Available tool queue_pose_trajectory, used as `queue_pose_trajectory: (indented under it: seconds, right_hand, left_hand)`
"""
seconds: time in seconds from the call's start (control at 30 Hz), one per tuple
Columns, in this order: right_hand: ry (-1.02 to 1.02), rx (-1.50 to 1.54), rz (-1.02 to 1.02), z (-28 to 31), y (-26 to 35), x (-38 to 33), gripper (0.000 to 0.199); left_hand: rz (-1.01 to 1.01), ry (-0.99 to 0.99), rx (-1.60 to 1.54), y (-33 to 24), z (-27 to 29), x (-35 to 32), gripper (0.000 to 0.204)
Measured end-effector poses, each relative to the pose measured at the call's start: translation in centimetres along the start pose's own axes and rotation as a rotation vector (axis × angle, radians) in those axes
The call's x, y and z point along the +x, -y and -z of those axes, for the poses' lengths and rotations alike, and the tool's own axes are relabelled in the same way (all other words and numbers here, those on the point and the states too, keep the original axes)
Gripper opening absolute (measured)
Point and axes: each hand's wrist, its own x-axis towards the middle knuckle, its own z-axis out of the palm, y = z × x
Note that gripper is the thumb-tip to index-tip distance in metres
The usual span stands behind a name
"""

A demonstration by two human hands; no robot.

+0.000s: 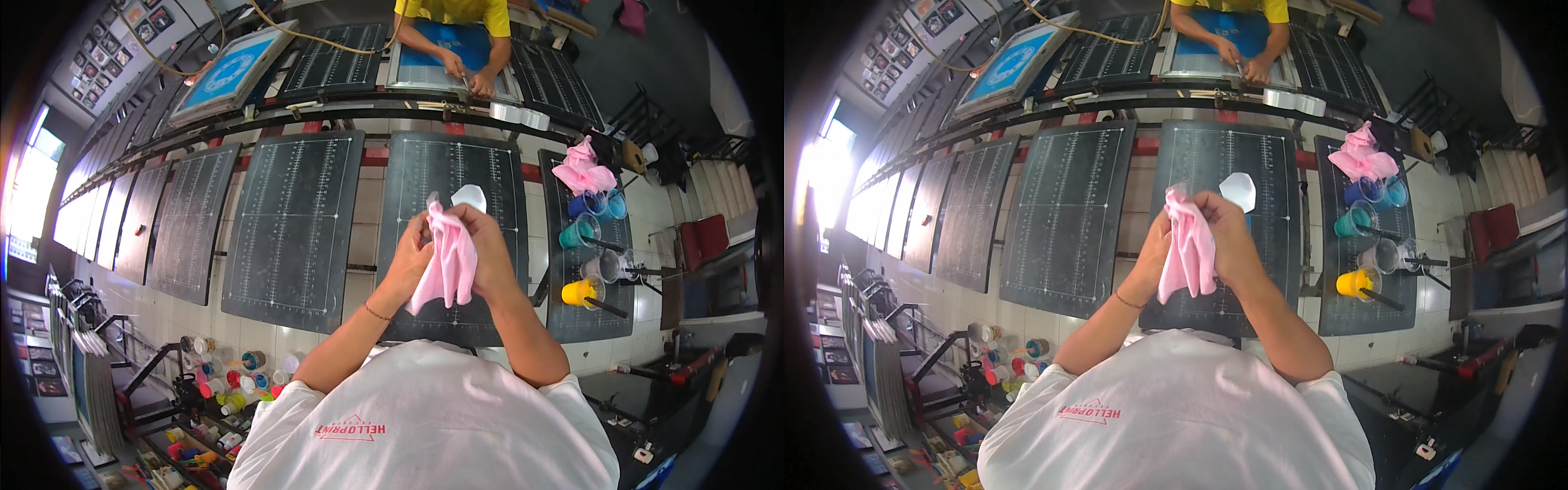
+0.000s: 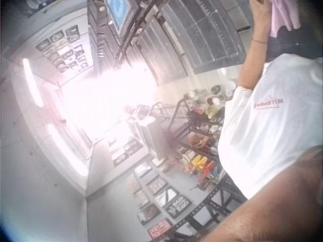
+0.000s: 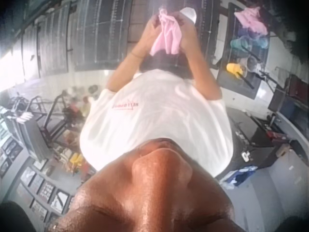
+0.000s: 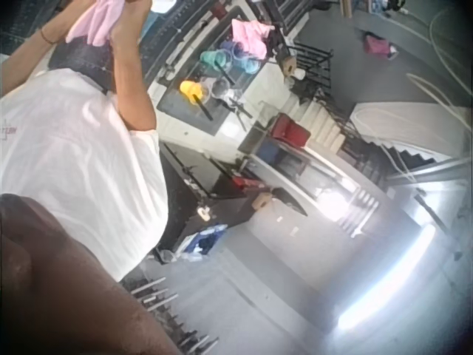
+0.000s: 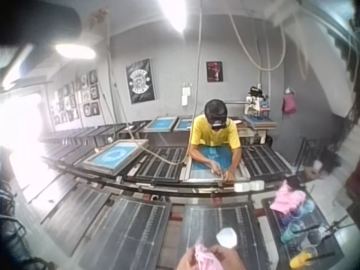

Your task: The person wipes a glass plate with a cloth, weighs the plate on a digital scale, and arranges several cups containing different colors of screen printing ink on a table.

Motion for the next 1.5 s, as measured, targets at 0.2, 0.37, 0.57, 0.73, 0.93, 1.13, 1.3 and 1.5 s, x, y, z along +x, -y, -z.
queue_pose_trajectory:
  seconds: [0.2,0.37,0.57,0.73,0.93,1.13,1.3,1.5]
  right_hand:
    - [-0.005,-0.076,0.019,-0.4,0.0,-1.1,0.02]
    - [-0.112,0.202,-0.007,2.9,-0.1,-1.3,0.022]
    - [0.023,-0.823,0.659,-0.8,-0.6,-4.0,0.023]
    - [0.052,-1.076,0.841,3.3,-1.2,-2.2,0.016]
    - [0.044,-1.008,0.901,0.8,-1.3,-1.6,0.017]
    - [0.018,-1.255,0.875,5.0,-1.8,-0.9,0.027]
    - [-0.004,-1.158,0.887,1.5,-1.7,-1.1,0.024]
    - [0.03,-1.205,0.799,4.3,-0.8,-0.3,0.018]
  left_hand:
    - [-0.149,-0.002,0.027,1.1,-0.1,0.0,0.083]
    - [0.018,0.135,-0.393,-2.0,-3.1,-0.8,0.1]
    - [0.209,0.047,-0.613,-0.3,-3.1,-0.7,0.105]
    - [0.039,0.267,-0.782,-0.4,-3.0,-0.2,0.104]
    - [0.149,0.242,-0.856,0.4,-2.6,0.3,0.096]
    - [0.047,0.145,-0.56,-3.5,-2.3,0.0,0.108]
    - [0.04,0.424,-0.781,-2.6,-1.1,0.6,0.111]
    - [0.151,0.074,-0.698,-4.0,-1.5,0.1,0.103]
